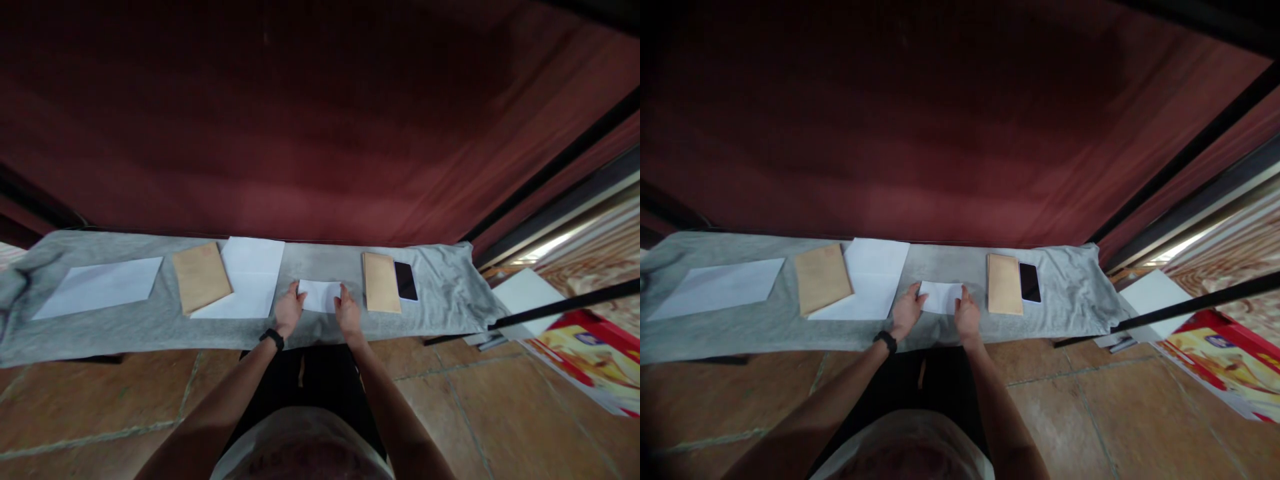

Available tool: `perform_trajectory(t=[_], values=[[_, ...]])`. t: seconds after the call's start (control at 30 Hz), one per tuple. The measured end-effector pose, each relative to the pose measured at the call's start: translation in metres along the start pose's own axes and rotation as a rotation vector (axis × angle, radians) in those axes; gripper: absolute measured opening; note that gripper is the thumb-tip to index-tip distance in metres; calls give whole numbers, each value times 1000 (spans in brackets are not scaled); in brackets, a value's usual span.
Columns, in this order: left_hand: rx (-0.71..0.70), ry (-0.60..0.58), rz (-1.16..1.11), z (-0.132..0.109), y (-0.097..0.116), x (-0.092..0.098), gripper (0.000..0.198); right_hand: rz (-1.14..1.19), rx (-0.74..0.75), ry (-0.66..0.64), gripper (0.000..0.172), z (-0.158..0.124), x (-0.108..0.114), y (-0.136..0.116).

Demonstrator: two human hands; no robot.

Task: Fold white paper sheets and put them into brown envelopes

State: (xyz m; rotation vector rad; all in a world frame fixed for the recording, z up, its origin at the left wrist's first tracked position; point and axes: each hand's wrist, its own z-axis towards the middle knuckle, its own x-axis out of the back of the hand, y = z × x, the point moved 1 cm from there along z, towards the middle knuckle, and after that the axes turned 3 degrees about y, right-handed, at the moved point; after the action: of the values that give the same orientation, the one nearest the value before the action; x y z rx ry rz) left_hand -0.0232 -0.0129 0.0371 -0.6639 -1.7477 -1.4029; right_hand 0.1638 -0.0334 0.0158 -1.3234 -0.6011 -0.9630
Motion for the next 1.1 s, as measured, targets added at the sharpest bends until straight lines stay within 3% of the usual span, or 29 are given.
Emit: perform_trajectory(t=[0.07, 0.2, 0.37, 0.5, 0.77, 1.1], values=[[-45, -14, 180, -4, -1, -2, 50, -70, 20, 2, 46, -2, 0, 0], [-136, -18, 329, -8, -3, -1, 47, -194, 44, 33, 45, -2, 3, -3], [-424, 82, 363, -11, 5, -4, 42, -161, 250, -6, 45, -1, -8, -15], [-643, 18, 299, -14, 11, -23, 49, -173, 298, -60, 47, -7, -25, -18], [-562, 56, 335, -7, -5, -40, 63, -261, 207, 48, 59, -12, -32, -12], [-493, 98, 315, -8, -8, -41, 65, -246, 130, 23, 63, -12, -30, -15]])
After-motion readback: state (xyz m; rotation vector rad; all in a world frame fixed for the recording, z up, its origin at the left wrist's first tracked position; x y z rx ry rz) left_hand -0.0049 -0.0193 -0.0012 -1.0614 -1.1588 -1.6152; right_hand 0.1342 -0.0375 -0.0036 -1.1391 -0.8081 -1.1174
